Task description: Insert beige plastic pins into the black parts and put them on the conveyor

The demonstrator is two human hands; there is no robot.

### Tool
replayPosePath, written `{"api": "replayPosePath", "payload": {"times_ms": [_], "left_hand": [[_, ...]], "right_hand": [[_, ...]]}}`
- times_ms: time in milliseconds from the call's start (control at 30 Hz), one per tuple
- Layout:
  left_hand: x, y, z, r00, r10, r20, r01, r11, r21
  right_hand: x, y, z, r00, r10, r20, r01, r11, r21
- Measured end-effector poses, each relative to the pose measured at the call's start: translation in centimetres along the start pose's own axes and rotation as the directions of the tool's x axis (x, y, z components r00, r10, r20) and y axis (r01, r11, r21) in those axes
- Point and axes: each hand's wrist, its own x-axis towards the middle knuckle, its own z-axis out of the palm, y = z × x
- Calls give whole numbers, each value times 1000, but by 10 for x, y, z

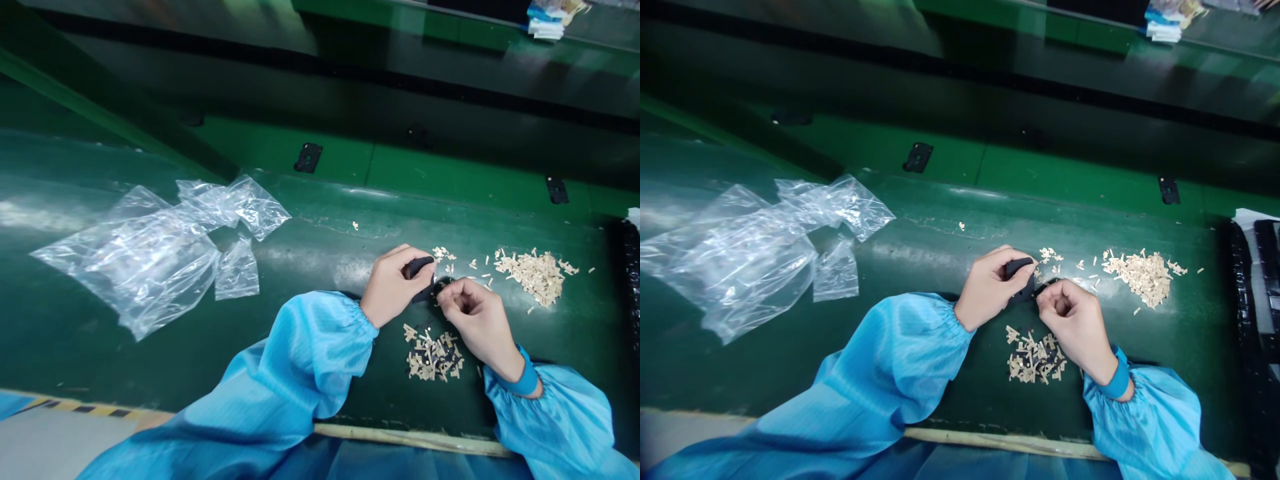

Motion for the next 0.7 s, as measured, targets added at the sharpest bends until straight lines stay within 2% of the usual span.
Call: {"api": "replayPosePath", "payload": {"times_ms": [700], "left_hand": [[0, 0, 0, 1000, 0, 4, 0, 1000, -9]], "right_hand": [[0, -4, 0, 1000, -6, 19, 6, 1000, 15]]}}
